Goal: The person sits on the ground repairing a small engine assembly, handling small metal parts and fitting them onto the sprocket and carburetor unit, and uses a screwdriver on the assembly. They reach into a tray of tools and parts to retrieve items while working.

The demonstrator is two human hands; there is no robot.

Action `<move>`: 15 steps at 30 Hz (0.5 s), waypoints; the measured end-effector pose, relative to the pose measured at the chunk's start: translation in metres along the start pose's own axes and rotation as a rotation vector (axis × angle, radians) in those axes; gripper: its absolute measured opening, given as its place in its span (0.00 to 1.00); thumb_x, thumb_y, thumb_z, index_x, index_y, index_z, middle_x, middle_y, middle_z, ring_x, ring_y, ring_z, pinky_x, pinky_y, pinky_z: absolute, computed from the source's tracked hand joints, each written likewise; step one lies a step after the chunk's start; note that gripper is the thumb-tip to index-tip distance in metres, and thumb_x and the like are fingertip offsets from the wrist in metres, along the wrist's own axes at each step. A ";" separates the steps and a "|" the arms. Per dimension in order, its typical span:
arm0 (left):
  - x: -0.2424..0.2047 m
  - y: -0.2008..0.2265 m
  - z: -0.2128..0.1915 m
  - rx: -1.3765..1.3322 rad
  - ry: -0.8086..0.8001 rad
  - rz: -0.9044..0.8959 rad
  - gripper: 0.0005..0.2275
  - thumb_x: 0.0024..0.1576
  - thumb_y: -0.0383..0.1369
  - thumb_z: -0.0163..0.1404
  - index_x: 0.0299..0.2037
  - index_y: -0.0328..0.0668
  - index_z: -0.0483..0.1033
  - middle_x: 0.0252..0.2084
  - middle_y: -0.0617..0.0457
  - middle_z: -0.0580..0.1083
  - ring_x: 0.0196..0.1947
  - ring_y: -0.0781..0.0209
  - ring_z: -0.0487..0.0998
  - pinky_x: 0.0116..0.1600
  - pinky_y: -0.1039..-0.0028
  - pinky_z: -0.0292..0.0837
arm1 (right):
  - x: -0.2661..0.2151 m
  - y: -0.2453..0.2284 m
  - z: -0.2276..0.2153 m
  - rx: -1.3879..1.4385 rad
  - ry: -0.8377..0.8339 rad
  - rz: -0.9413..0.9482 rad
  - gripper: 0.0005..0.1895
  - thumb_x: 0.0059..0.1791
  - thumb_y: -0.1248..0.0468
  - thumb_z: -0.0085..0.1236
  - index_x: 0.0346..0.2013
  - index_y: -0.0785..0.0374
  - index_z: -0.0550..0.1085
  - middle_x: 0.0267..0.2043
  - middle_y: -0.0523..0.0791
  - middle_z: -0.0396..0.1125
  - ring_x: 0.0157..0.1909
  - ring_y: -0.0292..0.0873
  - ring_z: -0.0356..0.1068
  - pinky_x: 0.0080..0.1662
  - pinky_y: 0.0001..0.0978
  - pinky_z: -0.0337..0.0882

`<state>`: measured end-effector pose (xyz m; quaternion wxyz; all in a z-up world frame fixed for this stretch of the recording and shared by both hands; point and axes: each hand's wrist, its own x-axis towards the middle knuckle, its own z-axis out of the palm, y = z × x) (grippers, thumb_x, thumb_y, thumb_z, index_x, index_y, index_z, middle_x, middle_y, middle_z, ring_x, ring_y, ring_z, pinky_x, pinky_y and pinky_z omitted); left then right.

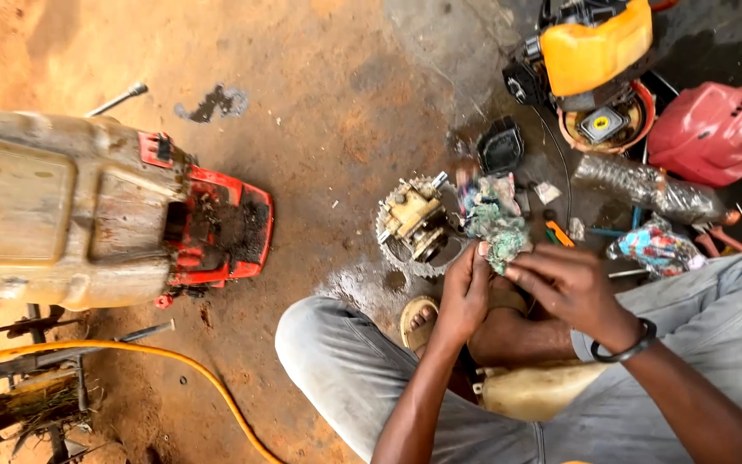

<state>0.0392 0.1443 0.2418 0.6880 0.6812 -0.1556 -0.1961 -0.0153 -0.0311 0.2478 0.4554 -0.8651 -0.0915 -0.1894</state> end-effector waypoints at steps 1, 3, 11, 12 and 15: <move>0.000 0.003 -0.002 0.007 0.005 0.010 0.16 0.73 0.38 0.35 0.46 0.32 0.70 0.35 0.51 0.71 0.36 0.69 0.67 0.43 0.72 0.68 | 0.001 -0.004 0.000 0.003 0.003 -0.012 0.07 0.48 0.65 0.65 0.38 0.63 0.80 0.32 0.43 0.73 0.30 0.36 0.71 0.32 0.30 0.70; 0.003 0.010 -0.005 0.190 0.075 0.026 0.18 0.73 0.39 0.36 0.41 0.29 0.69 0.28 0.48 0.66 0.31 0.67 0.62 0.37 0.70 0.64 | 0.003 -0.011 0.000 -0.112 -0.072 0.005 0.16 0.42 0.63 0.68 0.43 0.64 0.83 0.26 0.46 0.71 0.25 0.44 0.70 0.29 0.38 0.70; 0.007 -0.010 0.001 0.253 0.007 -0.245 0.24 0.71 0.44 0.41 0.29 0.30 0.71 0.18 0.53 0.63 0.21 0.62 0.62 0.27 0.66 0.58 | -0.007 0.017 0.007 0.027 0.031 0.039 0.11 0.44 0.64 0.66 0.40 0.63 0.80 0.32 0.44 0.71 0.29 0.40 0.69 0.31 0.34 0.69; 0.004 -0.011 0.001 0.128 -0.004 -0.322 0.23 0.71 0.45 0.41 0.31 0.32 0.73 0.19 0.55 0.65 0.20 0.62 0.64 0.26 0.67 0.58 | -0.012 0.022 0.011 0.107 -0.031 0.265 0.10 0.42 0.65 0.68 0.37 0.64 0.82 0.26 0.42 0.68 0.22 0.38 0.64 0.26 0.34 0.65; 0.005 0.012 0.007 0.138 -0.026 -0.208 0.17 0.68 0.46 0.40 0.42 0.40 0.72 0.23 0.56 0.68 0.24 0.65 0.69 0.29 0.71 0.65 | -0.014 0.034 0.010 0.154 -0.043 0.332 0.09 0.45 0.66 0.66 0.38 0.66 0.81 0.28 0.43 0.65 0.26 0.38 0.62 0.31 0.31 0.63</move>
